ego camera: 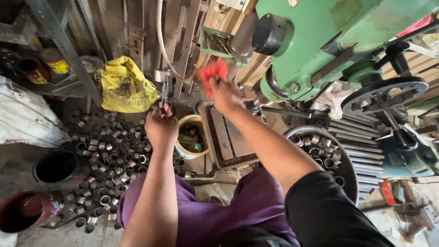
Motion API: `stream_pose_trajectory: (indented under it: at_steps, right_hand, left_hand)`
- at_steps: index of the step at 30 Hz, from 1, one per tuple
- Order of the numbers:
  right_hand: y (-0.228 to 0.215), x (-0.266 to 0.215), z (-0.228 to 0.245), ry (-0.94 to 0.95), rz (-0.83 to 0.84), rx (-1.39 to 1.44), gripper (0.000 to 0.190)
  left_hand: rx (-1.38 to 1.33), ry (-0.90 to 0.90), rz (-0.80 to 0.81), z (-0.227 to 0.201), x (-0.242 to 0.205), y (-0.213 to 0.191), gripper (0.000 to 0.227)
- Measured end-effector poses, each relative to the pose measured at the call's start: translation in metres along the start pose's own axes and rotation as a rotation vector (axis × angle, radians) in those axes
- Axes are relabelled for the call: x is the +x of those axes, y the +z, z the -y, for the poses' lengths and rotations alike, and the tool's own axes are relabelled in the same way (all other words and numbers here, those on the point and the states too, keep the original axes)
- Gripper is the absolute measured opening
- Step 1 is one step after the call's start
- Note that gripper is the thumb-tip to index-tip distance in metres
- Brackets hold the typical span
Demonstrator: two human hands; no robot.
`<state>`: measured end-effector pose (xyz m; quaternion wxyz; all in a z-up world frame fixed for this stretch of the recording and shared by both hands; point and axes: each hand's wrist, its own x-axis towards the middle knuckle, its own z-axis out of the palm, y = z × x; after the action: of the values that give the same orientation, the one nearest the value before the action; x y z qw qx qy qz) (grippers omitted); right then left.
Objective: The person operates a drill press to machine small metal parts. They pick up a part from a bowl, place it under the drill, lower the drill head to machine it, and then remove the finished part. This process is repeated for multiple parts.
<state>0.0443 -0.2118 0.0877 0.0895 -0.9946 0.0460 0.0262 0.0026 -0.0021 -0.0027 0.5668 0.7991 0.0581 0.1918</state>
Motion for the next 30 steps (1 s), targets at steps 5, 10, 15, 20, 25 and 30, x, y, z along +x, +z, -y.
stream_pose_trajectory:
  at_steps: [5,10,15,20,25,30]
  right_hand:
    - [-0.045,-0.004,-0.013,-0.317,-0.347,-0.249,0.034]
    - [0.009,-0.002,-0.035,-0.277,0.137,-0.143,0.01]
    - [0.098,0.032,-0.06,-0.236,-0.014,-0.177,0.004]
    - [0.095,0.058,-0.047,-0.329,-0.384,-0.412,0.012]
    - [0.027,0.021,-0.004,-0.37,-0.52,-0.078,0.033]
    - [0.009,-0.088,0.008,-0.224,-0.431,0.334,0.047]
  left_hand:
    - [-0.071,-0.051,0.024,-0.001,0.001,0.003,0.02]
    - [-0.072,0.03,-0.02,-0.002,-0.003,0.009,0.01]
    - [0.054,0.094,-0.034,-0.007,-0.005,0.006,0.009]
    - [0.106,0.049,-0.023,-0.005,0.001,0.001,0.014]
    - [-0.045,0.019,-0.049,0.004,0.004,0.001,0.011]
    - [0.048,0.06,-0.11,0.012,0.011,0.005,0.004]
